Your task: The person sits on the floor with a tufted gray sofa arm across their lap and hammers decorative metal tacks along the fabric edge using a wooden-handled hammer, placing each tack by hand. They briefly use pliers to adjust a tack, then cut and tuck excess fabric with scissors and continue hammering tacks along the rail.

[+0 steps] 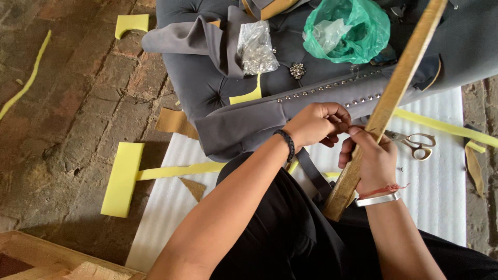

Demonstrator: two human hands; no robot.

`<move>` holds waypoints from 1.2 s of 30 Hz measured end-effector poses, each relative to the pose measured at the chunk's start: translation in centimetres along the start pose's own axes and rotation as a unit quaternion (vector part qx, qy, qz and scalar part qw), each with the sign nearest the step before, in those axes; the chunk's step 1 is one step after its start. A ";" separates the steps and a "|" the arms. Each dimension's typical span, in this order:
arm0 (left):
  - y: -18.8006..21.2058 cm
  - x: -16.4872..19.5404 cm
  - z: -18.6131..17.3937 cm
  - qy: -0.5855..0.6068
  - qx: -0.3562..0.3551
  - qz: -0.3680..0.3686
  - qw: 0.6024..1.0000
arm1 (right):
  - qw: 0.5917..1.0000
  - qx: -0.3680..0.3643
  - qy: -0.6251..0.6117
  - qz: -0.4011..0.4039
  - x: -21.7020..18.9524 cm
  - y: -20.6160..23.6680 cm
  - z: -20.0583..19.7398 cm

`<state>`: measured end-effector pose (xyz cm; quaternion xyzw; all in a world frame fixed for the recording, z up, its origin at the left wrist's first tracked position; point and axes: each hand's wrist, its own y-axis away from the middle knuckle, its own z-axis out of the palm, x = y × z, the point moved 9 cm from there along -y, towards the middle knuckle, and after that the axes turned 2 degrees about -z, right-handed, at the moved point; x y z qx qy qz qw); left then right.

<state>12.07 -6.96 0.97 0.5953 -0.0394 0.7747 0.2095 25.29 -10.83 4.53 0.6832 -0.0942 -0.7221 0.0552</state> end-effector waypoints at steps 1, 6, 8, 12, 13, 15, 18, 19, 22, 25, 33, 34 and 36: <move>0.0 0.2 0.0 0.001 0.001 0.008 1.000 | 1.000 0.004 -0.007 0.008 0.1 -0.1 0.0; 0.7 2.3 -1.3 -0.094 0.076 0.090 0.989 | 0.999 0.019 -0.015 0.024 0.3 -1.0 0.5; 1.4 3.6 -1.8 -0.167 0.123 0.144 0.968 | 0.999 0.021 -0.009 0.026 0.4 -1.3 0.7; 2.2 4.6 -2.5 -0.264 0.178 0.169 0.933 | 1.000 0.008 -0.007 0.027 0.7 -1.9 1.5; 2.2 4.5 -2.7 -0.278 0.185 0.157 0.930 | 1.000 0.008 -0.004 0.028 0.8 -2.0 1.7; 2.0 4.5 -2.9 -0.286 0.190 0.149 0.927 | 1.000 0.006 0.001 0.029 1.1 -2.2 1.9; 1.7 4.4 -3.5 -0.306 0.197 0.141 0.921 | 0.999 0.004 0.003 0.037 1.5 -2.6 2.2; 1.7 4.3 -3.6 -0.314 0.198 0.138 0.918 | 0.999 0.008 0.017 0.039 1.6 -2.7 2.1; 1.7 3.7 -5.4 -0.390 0.233 0.091 0.886 | 0.998 0.017 0.049 0.042 1.7 -3.1 1.8; 2.1 3.8 -7.9 -0.397 0.316 0.064 0.859 | 0.997 0.006 0.065 0.050 1.8 -3.5 1.6; -0.2 2.5 -9.5 -0.435 0.246 -0.052 0.864 | 0.992 -0.046 0.102 0.062 2.1 -4.2 0.8; -0.3 2.4 -9.8 -0.438 0.230 -0.060 0.867 | 0.991 -0.041 0.108 0.068 2.2 -4.3 0.5; -0.3 2.7 -10.0 -0.437 0.210 -0.034 0.874 | 0.989 -0.036 0.121 0.077 2.5 -4.6 0.3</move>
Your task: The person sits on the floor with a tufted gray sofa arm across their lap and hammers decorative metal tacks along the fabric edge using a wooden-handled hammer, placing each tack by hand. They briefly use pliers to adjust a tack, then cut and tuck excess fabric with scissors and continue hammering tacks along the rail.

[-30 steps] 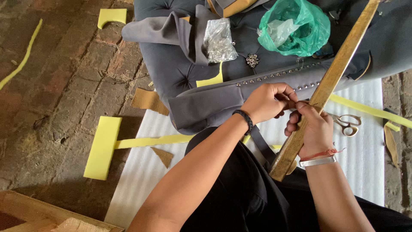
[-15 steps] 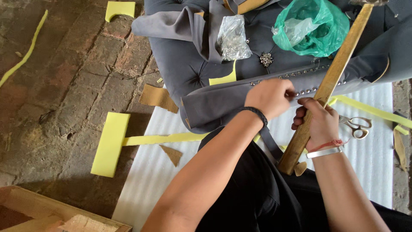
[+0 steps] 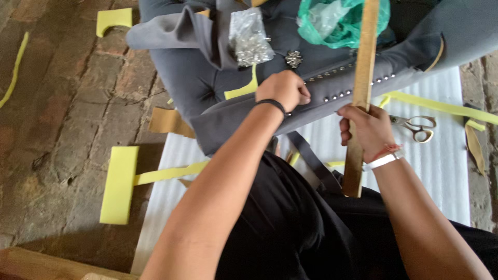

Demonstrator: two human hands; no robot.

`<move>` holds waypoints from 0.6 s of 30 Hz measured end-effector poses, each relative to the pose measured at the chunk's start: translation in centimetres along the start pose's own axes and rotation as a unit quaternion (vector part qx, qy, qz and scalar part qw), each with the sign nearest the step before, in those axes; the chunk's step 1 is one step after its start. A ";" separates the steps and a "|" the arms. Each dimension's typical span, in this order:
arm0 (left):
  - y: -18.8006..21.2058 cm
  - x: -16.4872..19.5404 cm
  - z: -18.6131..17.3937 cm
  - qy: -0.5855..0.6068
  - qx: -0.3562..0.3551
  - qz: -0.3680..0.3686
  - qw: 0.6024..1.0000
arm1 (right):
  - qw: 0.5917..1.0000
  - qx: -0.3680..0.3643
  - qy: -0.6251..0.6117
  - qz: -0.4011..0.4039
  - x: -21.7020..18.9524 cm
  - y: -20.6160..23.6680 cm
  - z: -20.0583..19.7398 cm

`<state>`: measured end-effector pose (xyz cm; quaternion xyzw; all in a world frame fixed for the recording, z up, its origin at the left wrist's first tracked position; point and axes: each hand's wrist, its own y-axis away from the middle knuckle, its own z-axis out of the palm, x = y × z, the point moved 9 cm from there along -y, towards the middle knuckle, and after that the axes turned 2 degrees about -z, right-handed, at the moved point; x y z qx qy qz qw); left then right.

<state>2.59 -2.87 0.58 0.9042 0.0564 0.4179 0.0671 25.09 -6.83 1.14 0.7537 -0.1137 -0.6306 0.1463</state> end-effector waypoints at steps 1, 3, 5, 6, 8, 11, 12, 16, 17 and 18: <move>0.0 0.1 -0.2 0.005 -0.003 0.016 1.000 | 1.000 -0.003 0.002 0.004 0.1 -0.2 0.1; 0.2 0.1 -0.3 -0.001 -0.013 0.021 1.000 | 1.000 -0.011 0.005 0.010 0.2 -0.8 0.4; 0.4 0.2 -0.3 -0.010 -0.025 0.013 1.000 | 1.000 -0.022 0.003 0.016 0.4 -1.5 1.0; 0.6 0.1 -0.3 -0.016 -0.033 0.001 0.999 | 0.999 -0.028 0.002 0.019 0.4 -1.8 1.3; 0.9 0.4 -0.4 -0.026 -0.043 -0.010 0.999 | 0.999 -0.033 0.008 0.026 0.6 -2.5 1.8; 1.3 0.8 -0.7 -0.035 -0.059 -0.018 0.997 | 0.998 -0.051 0.014 0.024 0.6 -3.2 2.6; 1.4 0.7 -0.6 -0.034 -0.069 -0.029 0.997 | 0.998 -0.057 0.016 0.022 0.6 -3.4 2.9; 1.6 1.1 -0.6 -0.036 -0.071 -0.022 0.997 | 0.997 -0.068 0.027 0.027 0.6 -3.9 3.4; 1.6 1.2 -0.6 -0.036 -0.067 -0.016 0.997 | 0.997 -0.067 0.028 0.028 0.6 -4.0 3.5; 1.5 1.3 -0.6 -0.035 -0.063 -0.010 0.997 | 0.997 -0.067 0.029 0.029 0.6 -4.1 3.6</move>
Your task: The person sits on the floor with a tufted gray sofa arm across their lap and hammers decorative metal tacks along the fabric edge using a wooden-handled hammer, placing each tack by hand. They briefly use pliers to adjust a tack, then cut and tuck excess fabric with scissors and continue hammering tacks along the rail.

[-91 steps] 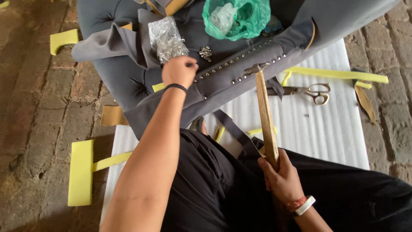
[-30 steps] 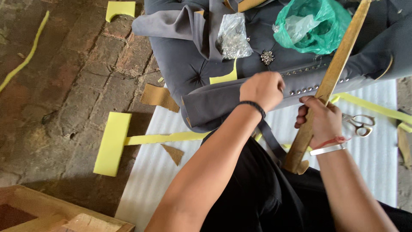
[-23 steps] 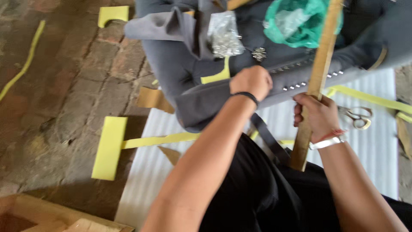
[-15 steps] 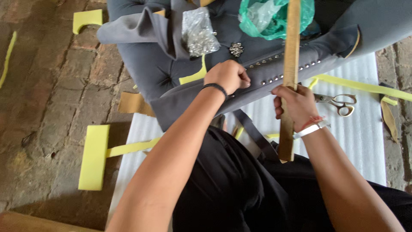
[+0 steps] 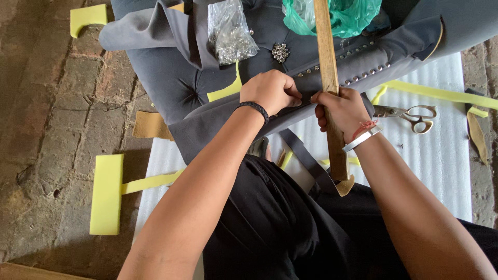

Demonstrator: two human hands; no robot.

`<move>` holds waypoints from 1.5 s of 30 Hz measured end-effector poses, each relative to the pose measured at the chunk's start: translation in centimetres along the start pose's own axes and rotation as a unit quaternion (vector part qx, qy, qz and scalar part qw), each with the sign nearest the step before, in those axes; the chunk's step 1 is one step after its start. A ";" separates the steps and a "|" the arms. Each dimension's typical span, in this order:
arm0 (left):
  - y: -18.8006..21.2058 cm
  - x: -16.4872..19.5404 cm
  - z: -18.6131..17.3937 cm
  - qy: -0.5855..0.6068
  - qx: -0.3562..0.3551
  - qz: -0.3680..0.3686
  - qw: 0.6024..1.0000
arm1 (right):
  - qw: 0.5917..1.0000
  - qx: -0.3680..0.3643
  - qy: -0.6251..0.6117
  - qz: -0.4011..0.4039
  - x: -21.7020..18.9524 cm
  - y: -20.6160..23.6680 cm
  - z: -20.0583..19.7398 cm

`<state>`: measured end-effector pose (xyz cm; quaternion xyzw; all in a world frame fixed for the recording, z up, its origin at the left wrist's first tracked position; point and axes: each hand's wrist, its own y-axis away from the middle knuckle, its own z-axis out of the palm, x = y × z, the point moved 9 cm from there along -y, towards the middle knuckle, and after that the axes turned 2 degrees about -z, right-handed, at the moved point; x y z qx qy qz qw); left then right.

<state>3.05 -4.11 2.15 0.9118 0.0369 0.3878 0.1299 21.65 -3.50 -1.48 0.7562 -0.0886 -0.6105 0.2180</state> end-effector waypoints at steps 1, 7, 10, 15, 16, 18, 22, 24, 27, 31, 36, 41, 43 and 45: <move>-0.1 0.1 0.1 0.001 0.005 0.006 1.000 | 1.000 0.001 0.004 0.002 0.0 -0.1 0.0; -0.4 -0.1 0.4 -0.012 0.024 0.048 0.998 | 0.999 -0.003 0.035 0.023 -0.3 -0.2 0.0; -0.5 0.2 0.3 -0.026 0.040 0.073 0.996 | 0.998 -0.013 0.047 0.027 -0.5 -0.3 0.0; -0.6 0.1 0.7 -0.033 0.031 0.066 0.997 | 0.998 -0.028 0.046 0.028 -0.5 -0.5 0.1; -0.5 0.1 0.7 -0.035 0.032 0.067 0.997 | 0.998 -0.030 0.048 0.026 -0.5 -0.5 0.1; -0.4 0.7 0.7 -0.033 0.046 0.097 0.994 | 0.998 -0.032 0.052 0.020 -0.4 -0.6 0.2; -0.5 1.3 1.0 -0.034 0.043 0.122 0.991 | 0.998 -0.020 0.051 0.021 0.0 -0.8 0.5; -0.7 1.4 1.1 -0.038 0.044 0.122 0.991 | 0.998 -0.027 0.056 0.009 -0.1 -0.9 0.9; -0.8 1.3 1.3 -0.057 0.052 0.102 0.992 | 0.999 -0.009 0.037 0.007 0.2 -0.3 0.9; -1.0 1.3 1.6 -0.068 0.048 0.090 0.992 | 0.997 0.001 0.050 -0.063 0.5 3.9 -0.3; -1.6 0.7 1.8 -0.042 0.024 0.065 0.997 | 0.989 0.029 0.122 0.076 7.1 15.3 -4.5; -1.6 0.5 2.0 -0.034 0.021 0.057 0.998 | 0.988 0.019 0.144 0.053 8.9 21.2 -5.9; -1.4 0.1 1.8 -0.038 0.030 0.033 0.998 | 0.991 0.019 0.122 0.055 9.2 21.7 -6.0; -1.3 0.3 1.7 -0.035 0.030 0.039 0.998 | 0.992 0.018 0.112 0.063 9.5 21.7 -6.2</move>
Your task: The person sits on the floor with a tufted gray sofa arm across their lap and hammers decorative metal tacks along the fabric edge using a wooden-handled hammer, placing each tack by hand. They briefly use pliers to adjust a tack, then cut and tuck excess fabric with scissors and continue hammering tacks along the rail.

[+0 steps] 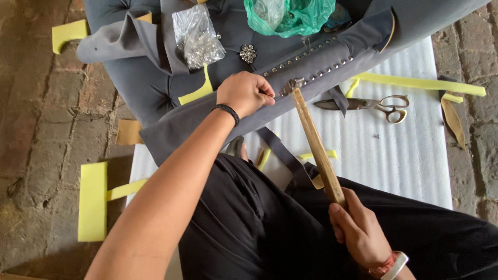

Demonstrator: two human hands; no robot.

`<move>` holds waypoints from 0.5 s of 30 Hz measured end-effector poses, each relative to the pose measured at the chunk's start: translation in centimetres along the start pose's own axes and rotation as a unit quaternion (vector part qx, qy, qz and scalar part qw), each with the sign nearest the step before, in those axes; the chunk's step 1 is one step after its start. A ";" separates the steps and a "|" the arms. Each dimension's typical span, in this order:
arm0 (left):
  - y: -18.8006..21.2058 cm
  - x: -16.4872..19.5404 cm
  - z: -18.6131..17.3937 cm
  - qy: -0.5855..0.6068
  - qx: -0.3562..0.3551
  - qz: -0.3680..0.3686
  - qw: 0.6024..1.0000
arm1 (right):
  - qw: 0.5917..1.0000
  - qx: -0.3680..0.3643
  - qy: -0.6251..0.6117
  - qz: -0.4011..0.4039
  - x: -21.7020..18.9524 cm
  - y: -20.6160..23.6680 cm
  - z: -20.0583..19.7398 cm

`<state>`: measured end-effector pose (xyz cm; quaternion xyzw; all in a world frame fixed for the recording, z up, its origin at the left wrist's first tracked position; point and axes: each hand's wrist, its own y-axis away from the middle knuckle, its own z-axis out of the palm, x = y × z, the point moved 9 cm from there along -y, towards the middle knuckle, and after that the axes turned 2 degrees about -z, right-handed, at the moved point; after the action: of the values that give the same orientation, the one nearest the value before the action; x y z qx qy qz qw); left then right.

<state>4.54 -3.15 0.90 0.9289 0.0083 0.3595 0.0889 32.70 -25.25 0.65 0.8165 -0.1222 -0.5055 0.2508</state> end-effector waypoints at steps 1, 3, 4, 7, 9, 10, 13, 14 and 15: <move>0.0 0.1 -0.1 -0.002 0.000 0.005 1.000 | 1.000 -0.001 -0.007 0.001 0.0 -0.1 0.0; 0.1 0.0 -0.3 -0.002 0.003 -0.007 1.000 | 1.000 -0.005 -0.014 0.005 -0.1 -0.2 0.1; 0.1 -0.1 -0.3 -0.002 0.003 -0.013 1.000 | 1.000 -0.008 -0.011 0.010 -0.1 -0.3 0.1; 0.2 0.2 -0.4 -0.035 0.020 -0.011 0.999 | 0.999 -0.016 0.013 0.031 0.0 -0.4 0.5; 0.2 0.3 -0.3 -0.046 0.021 -0.014 0.999 | 0.999 -0.018 0.039 0.031 -0.2 -0.5 0.7; 0.2 0.3 -0.3 -0.050 0.022 -0.016 0.998 | 0.998 -0.019 0.057 0.026 -0.4 -0.5 0.8; 0.2 0.3 -0.5 -0.029 0.031 -0.019 0.999 | 0.994 -0.013 0.108 -0.006 -1.3 -0.7 1.0; 0.2 0.3 -0.5 -0.028 0.030 -0.018 0.999 | 0.992 -0.010 0.125 -0.019 -1.6 -0.7 1.0; 0.3 0.3 -0.5 -0.027 0.029 -0.016 0.999 | 0.991 -0.009 0.135 -0.022 -1.8 -0.8 1.1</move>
<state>4.42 -3.32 1.53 0.9400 0.0310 0.3329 0.0683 30.87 -24.13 1.17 0.8775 -0.0645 -0.3969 0.2614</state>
